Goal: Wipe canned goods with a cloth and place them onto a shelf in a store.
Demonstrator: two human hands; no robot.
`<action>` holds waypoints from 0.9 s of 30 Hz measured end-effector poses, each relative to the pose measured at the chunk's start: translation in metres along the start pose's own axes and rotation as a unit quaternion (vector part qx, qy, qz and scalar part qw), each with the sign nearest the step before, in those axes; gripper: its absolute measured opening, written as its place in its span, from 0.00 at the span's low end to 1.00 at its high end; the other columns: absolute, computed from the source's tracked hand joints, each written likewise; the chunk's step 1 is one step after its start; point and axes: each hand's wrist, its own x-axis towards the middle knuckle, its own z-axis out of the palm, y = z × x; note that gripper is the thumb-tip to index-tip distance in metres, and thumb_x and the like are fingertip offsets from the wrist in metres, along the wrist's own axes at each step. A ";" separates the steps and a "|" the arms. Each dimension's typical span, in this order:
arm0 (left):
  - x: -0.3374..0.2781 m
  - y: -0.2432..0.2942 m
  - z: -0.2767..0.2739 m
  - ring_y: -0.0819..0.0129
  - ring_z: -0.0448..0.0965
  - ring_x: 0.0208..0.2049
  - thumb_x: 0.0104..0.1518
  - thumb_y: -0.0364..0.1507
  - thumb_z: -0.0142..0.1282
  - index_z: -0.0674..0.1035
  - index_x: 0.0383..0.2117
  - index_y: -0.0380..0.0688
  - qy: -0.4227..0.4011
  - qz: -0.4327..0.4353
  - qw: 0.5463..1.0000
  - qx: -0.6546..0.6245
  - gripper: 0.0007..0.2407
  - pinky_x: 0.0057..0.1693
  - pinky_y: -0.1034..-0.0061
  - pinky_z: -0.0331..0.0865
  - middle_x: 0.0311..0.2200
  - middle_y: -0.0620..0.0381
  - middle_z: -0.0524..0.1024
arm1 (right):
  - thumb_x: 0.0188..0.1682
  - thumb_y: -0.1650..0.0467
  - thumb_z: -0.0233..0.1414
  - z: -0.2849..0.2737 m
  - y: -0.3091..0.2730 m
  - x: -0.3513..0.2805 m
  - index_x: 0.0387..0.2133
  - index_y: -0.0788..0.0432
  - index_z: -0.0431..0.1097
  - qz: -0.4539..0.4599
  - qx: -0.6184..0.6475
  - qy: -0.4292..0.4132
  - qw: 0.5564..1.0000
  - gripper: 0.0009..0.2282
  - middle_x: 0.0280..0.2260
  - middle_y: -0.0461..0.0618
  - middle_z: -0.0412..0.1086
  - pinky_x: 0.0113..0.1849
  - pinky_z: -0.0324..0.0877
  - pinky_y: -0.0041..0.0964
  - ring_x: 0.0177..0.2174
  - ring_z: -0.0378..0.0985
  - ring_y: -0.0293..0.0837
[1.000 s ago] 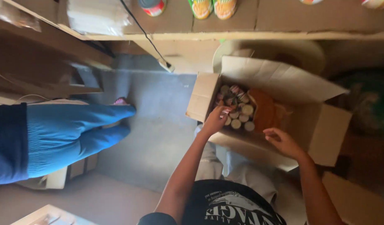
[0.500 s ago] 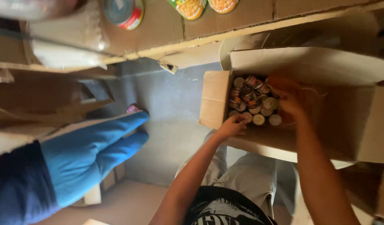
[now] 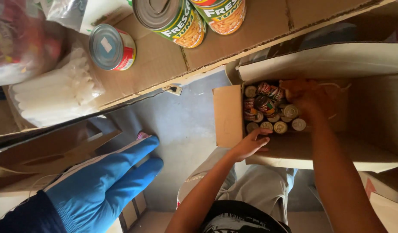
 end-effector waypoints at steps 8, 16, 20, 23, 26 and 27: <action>0.007 0.001 0.002 0.57 0.68 0.60 0.66 0.31 0.50 0.62 0.64 0.42 0.028 -0.012 1.000 0.001 0.21 0.59 0.63 0.75 0.65 0.51 0.60 | 0.58 0.60 0.53 0.005 0.069 0.053 0.58 0.56 0.71 -0.037 -0.048 0.002 0.998 0.19 0.52 0.59 0.72 0.45 0.65 0.41 0.50 0.67 0.61; 0.030 -0.009 -0.005 0.62 0.65 0.54 0.62 0.38 0.51 0.65 0.64 0.59 0.169 -0.097 0.922 -0.334 0.22 0.58 0.56 0.67 0.61 0.65 0.63 | 0.43 0.55 0.60 0.059 0.081 0.079 0.45 0.59 0.73 -0.100 -0.375 -0.033 0.921 0.23 0.41 0.58 0.75 0.41 0.71 0.47 0.41 0.78 0.53; 0.044 -0.027 -0.007 0.67 0.68 0.52 0.60 0.38 0.56 0.68 0.62 0.61 0.191 -0.063 0.914 -0.352 0.22 0.54 0.62 0.68 0.54 0.67 0.68 | 0.38 0.49 0.62 0.060 0.079 0.075 0.37 0.56 0.79 0.004 -0.485 -0.034 0.874 0.26 0.37 0.58 0.78 0.39 0.74 0.48 0.39 0.81 0.55; 0.057 -0.040 -0.008 0.67 0.67 0.51 0.59 0.37 0.59 0.69 0.60 0.61 0.226 -0.042 0.912 -0.340 0.21 0.53 0.64 0.68 0.49 0.68 0.71 | 0.36 0.47 0.60 0.049 0.082 0.066 0.37 0.53 0.82 -0.030 -0.447 -0.100 0.889 0.27 0.39 0.55 0.80 0.41 0.75 0.45 0.38 0.83 0.52; 0.070 -0.043 -0.007 0.66 0.67 0.50 0.58 0.37 0.60 0.70 0.59 0.60 0.253 -0.009 0.898 -0.359 0.21 0.53 0.65 0.67 0.46 0.67 0.71 | 0.41 0.49 0.60 0.021 0.124 0.077 0.40 0.56 0.81 -0.048 -0.426 -0.114 0.896 0.25 0.39 0.55 0.80 0.40 0.75 0.44 0.37 0.82 0.50; 0.075 -0.039 -0.006 0.66 0.67 0.49 0.56 0.36 0.60 0.71 0.57 0.61 0.266 -0.001 0.885 -0.381 0.21 0.53 0.66 0.67 0.45 0.68 0.71 | 0.44 0.50 0.62 0.008 0.142 0.088 0.43 0.61 0.78 -0.001 -0.478 -0.076 0.875 0.27 0.40 0.58 0.78 0.38 0.74 0.45 0.37 0.80 0.51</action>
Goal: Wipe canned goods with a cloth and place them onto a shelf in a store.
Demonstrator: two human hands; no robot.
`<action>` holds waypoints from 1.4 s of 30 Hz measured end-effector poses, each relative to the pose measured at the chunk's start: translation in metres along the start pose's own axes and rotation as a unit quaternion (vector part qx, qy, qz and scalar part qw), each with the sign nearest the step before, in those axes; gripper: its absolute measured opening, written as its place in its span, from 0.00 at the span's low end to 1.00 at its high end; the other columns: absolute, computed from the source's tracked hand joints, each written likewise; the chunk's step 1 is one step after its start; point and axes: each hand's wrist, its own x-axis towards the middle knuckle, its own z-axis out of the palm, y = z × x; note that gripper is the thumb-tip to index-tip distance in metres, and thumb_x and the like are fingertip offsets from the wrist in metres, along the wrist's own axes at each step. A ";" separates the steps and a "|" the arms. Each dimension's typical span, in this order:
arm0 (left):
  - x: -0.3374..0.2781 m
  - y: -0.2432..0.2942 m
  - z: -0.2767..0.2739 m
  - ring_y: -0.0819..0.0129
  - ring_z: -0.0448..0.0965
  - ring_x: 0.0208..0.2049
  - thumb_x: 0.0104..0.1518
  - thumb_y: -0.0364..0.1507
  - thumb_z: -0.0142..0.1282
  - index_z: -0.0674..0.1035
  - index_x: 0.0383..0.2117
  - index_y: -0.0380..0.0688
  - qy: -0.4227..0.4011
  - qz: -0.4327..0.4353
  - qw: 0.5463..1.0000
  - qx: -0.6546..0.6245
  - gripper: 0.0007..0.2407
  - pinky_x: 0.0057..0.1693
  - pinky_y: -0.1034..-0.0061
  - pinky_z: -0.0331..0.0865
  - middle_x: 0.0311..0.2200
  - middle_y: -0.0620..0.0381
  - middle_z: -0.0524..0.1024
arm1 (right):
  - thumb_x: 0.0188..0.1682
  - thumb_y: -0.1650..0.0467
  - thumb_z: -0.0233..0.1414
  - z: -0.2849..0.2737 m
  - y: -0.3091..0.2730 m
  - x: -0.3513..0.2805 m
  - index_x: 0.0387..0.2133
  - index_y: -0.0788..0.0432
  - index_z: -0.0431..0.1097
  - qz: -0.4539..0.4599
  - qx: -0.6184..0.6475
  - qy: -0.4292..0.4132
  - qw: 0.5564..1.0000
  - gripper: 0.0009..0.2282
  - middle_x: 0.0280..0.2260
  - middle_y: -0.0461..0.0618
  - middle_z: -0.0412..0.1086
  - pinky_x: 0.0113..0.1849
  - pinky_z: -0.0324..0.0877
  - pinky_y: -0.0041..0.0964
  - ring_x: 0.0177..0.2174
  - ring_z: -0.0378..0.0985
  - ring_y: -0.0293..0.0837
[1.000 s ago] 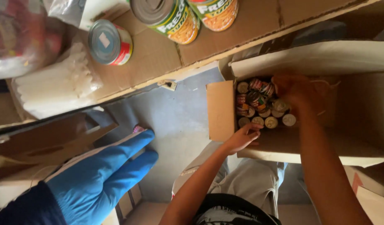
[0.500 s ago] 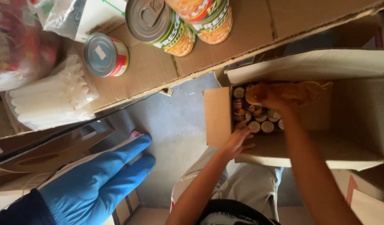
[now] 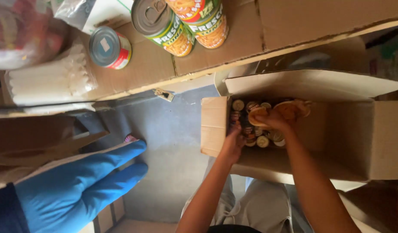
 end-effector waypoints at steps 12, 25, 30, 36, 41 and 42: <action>-0.116 0.009 0.143 0.60 0.81 0.41 0.66 0.58 0.42 0.78 0.51 0.45 -0.314 0.118 0.938 -0.084 0.28 0.45 0.63 0.75 0.41 0.51 0.81 | 0.55 0.68 0.57 -0.207 -0.104 -0.275 0.41 0.62 0.76 -0.083 0.386 0.205 0.896 0.09 0.35 0.45 0.76 0.37 0.71 0.32 0.34 0.75 0.34; -0.207 -0.018 0.229 0.63 0.83 0.36 0.61 0.61 0.44 0.78 0.47 0.44 -0.367 0.039 0.928 -0.055 0.31 0.42 0.70 0.79 0.39 0.52 0.80 | 0.35 0.84 0.55 -0.304 -0.174 -0.377 0.41 0.53 0.81 -0.345 0.207 0.205 0.892 0.21 0.61 0.52 0.55 0.59 0.62 0.41 0.59 0.63 0.48; -0.218 -0.019 0.251 0.67 0.81 0.35 0.68 0.59 0.42 0.76 0.51 0.40 -0.377 0.175 0.906 0.082 0.31 0.39 0.74 0.76 0.39 0.53 0.79 | 0.50 0.82 0.56 -0.326 -0.178 -0.391 0.46 0.58 0.78 -0.403 0.264 0.277 0.832 0.13 0.51 0.49 0.71 0.55 0.69 0.36 0.52 0.75 0.45; -0.216 -0.030 0.253 0.69 0.82 0.37 0.66 0.57 0.38 0.76 0.53 0.45 -0.350 0.187 0.914 0.090 0.28 0.41 0.71 0.78 0.42 0.54 0.80 | 0.58 0.77 0.55 -0.313 -0.151 -0.351 0.45 0.63 0.76 -0.266 0.411 0.342 0.802 0.05 0.40 0.48 0.76 0.44 0.72 0.33 0.40 0.76 0.40; -0.238 -0.030 0.246 0.68 0.83 0.36 0.69 0.56 0.37 0.74 0.54 0.42 -0.362 0.099 0.925 0.061 0.29 0.39 0.71 0.78 0.41 0.54 0.80 | 0.56 0.69 0.51 -0.310 -0.078 -0.311 0.42 0.58 0.73 -0.143 0.741 0.125 0.645 0.07 0.38 0.49 0.77 0.42 0.77 0.41 0.38 0.80 0.45; -0.245 -0.034 0.241 0.70 0.83 0.39 0.70 0.54 0.38 0.73 0.57 0.43 -0.363 0.063 0.929 0.039 0.27 0.42 0.71 0.78 0.43 0.58 0.80 | 0.56 0.64 0.50 -0.303 -0.055 -0.308 0.41 0.57 0.73 -0.138 0.776 0.037 0.615 0.10 0.37 0.50 0.77 0.40 0.77 0.44 0.36 0.80 0.47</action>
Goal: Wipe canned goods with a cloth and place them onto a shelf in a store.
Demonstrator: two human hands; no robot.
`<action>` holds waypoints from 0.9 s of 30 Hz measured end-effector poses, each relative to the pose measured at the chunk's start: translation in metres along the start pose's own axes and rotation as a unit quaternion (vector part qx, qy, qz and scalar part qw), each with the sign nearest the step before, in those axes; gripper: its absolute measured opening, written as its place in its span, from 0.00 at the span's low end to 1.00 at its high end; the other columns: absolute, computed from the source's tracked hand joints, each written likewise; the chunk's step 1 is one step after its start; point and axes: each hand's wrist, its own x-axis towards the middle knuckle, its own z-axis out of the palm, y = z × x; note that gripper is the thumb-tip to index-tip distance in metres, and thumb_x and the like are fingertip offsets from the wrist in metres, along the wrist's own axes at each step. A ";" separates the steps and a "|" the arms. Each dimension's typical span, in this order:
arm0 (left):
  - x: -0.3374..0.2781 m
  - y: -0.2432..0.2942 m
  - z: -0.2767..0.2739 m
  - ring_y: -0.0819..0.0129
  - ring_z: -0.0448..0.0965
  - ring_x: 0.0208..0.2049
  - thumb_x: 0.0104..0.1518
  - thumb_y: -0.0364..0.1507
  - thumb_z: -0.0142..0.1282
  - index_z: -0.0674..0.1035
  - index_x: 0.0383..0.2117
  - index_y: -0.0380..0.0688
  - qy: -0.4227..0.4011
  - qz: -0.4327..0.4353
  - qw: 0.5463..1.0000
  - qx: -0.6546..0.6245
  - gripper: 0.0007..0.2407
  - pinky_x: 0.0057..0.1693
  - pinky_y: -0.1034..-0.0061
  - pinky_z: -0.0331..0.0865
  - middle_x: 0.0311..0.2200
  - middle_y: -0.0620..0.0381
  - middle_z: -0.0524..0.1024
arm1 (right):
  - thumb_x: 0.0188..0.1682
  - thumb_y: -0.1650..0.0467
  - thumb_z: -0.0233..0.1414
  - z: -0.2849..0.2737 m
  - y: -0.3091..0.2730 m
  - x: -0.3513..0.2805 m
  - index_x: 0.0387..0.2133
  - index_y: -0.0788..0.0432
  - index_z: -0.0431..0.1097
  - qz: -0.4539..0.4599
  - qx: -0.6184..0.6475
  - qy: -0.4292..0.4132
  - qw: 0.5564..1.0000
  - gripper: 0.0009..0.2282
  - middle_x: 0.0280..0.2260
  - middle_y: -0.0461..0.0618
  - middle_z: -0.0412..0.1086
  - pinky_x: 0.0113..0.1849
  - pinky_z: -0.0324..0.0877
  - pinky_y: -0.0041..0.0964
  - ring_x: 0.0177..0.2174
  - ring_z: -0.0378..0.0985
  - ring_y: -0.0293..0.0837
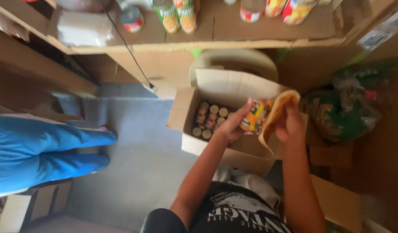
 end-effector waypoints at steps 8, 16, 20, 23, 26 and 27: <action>-0.012 0.028 0.022 0.64 0.80 0.44 0.75 0.47 0.43 0.69 0.66 0.50 -0.131 0.148 0.974 -0.109 0.22 0.48 0.70 0.76 0.50 0.52 0.77 | 0.41 0.80 0.58 0.116 -0.014 -0.068 0.39 0.59 0.78 -0.239 -0.425 -0.254 0.835 0.12 0.54 0.53 0.60 0.53 0.66 0.45 0.51 0.68 0.50; -0.039 0.025 0.017 0.68 0.77 0.55 0.72 0.44 0.42 0.67 0.67 0.44 -0.017 0.200 0.979 0.029 0.23 0.60 0.73 0.71 0.56 0.54 0.75 | 0.44 0.81 0.57 0.160 0.008 -0.075 0.40 0.63 0.77 -0.269 -0.416 -0.188 0.848 0.11 0.59 0.51 0.65 0.61 0.63 0.40 0.60 0.68 0.46; -0.042 0.047 0.021 0.65 0.72 0.50 0.68 0.35 0.53 0.66 0.70 0.48 0.062 0.290 0.905 0.305 0.23 0.53 0.70 0.69 0.49 0.52 0.70 | 0.54 0.76 0.58 0.143 0.016 -0.041 0.41 0.65 0.77 -0.222 -0.335 -0.007 0.916 0.05 0.43 0.52 0.75 0.50 0.70 0.37 0.44 0.76 0.43; -0.056 0.065 0.028 0.69 0.73 0.41 0.65 0.37 0.50 0.63 0.68 0.54 0.066 0.214 0.958 0.182 0.23 0.42 0.73 0.72 0.42 0.55 0.71 | 0.57 0.73 0.59 0.138 0.025 -0.036 0.43 0.67 0.76 -0.169 -0.243 0.089 0.951 0.06 0.43 0.57 0.73 0.44 0.70 0.40 0.39 0.75 0.44; -0.045 0.069 0.007 0.69 0.77 0.43 0.68 0.42 0.48 0.66 0.64 0.53 0.041 0.198 0.979 0.032 0.21 0.44 0.75 0.77 0.45 0.54 0.74 | 0.52 0.73 0.60 0.164 0.028 -0.051 0.44 0.66 0.77 -0.112 -0.122 -0.063 0.984 0.10 0.58 0.59 0.64 0.47 0.72 0.40 0.45 0.75 0.45; -0.040 0.066 -0.002 0.68 0.78 0.45 0.71 0.44 0.48 0.68 0.64 0.48 0.017 0.201 0.977 -0.063 0.21 0.47 0.75 0.79 0.47 0.53 0.75 | 0.46 0.75 0.62 0.175 0.027 -0.061 0.45 0.66 0.78 -0.083 -0.090 -0.218 0.968 0.13 0.70 0.56 0.58 0.49 0.71 0.37 0.49 0.74 0.43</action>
